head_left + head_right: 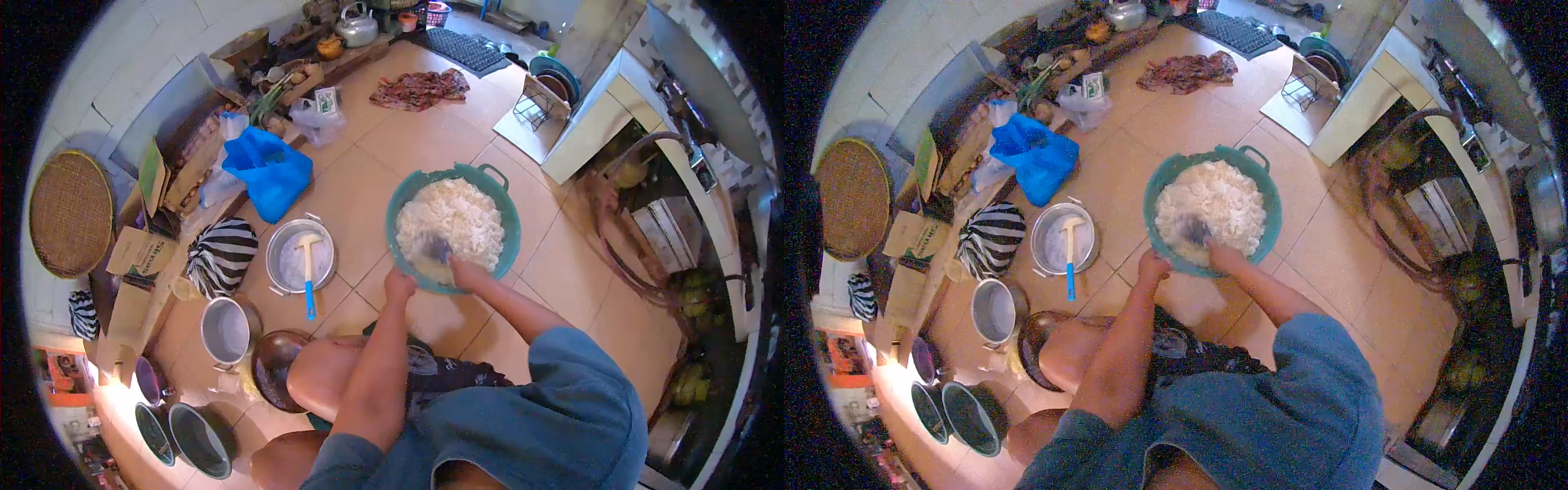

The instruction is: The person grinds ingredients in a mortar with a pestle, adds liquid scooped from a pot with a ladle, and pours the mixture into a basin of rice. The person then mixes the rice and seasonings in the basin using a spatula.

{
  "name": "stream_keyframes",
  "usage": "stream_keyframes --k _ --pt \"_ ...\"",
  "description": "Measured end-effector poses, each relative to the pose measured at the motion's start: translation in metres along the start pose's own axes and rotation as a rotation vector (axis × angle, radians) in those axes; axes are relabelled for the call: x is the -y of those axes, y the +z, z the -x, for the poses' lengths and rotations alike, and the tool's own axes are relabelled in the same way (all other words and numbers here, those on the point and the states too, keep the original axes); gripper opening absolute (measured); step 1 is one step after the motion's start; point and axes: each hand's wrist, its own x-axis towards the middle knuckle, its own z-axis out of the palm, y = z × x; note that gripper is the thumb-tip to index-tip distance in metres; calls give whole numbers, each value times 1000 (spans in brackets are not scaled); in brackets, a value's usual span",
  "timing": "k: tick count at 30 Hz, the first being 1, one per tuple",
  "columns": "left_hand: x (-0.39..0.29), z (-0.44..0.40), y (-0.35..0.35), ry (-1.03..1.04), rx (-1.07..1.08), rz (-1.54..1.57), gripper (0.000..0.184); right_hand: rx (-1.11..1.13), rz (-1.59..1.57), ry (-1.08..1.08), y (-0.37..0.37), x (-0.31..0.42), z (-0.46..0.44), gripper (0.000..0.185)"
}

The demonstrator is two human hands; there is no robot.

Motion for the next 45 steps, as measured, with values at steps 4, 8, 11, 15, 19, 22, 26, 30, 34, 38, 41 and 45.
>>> stream_keyframes --k 4,8,11,15,19,22,26,30,34,38,41,45 --pt "-4 4 -3 -180 86 -29 22 313 171 15 -32 -23 43 40" --pt "12 -4 5 -72 25 -144 23 404 259 -81 -102 -6 55 37" --pt "2 3 1 -72 28 -149 25 359 242 7 -97 21 47 37" --pt "-1 0 1 -171 84 -78 27 144 -10 105 16 22 -20 37" --pt "-15 10 -13 -206 175 114 31 -379 -493 143 81 30 -77 35" --pt "-2 7 -6 -158 134 111 24 -225 -758 220 78 34 -86 30" --pt "-3 2 -5 -151 64 72 25 -9 -1557 530 53 41 -69 22" --pt "-12 5 -13 -78 168 -144 27 -10 -1830 559 22 30 -35 21" --pt "-9 4 -9 -127 96 -112 29 84 -1950 583 2 -6 -19 32" --pt "1 4 -1 133 -24 -466 28 93 -1925 504 -31 -19 13 35" --pt "-3 3 -2 33 -19 -370 28 27 -1805 566 -64 -15 20 25" --pt "-11 6 0 -67 -32 -227 26 -150 -1034 299 -101 0 -17 29"
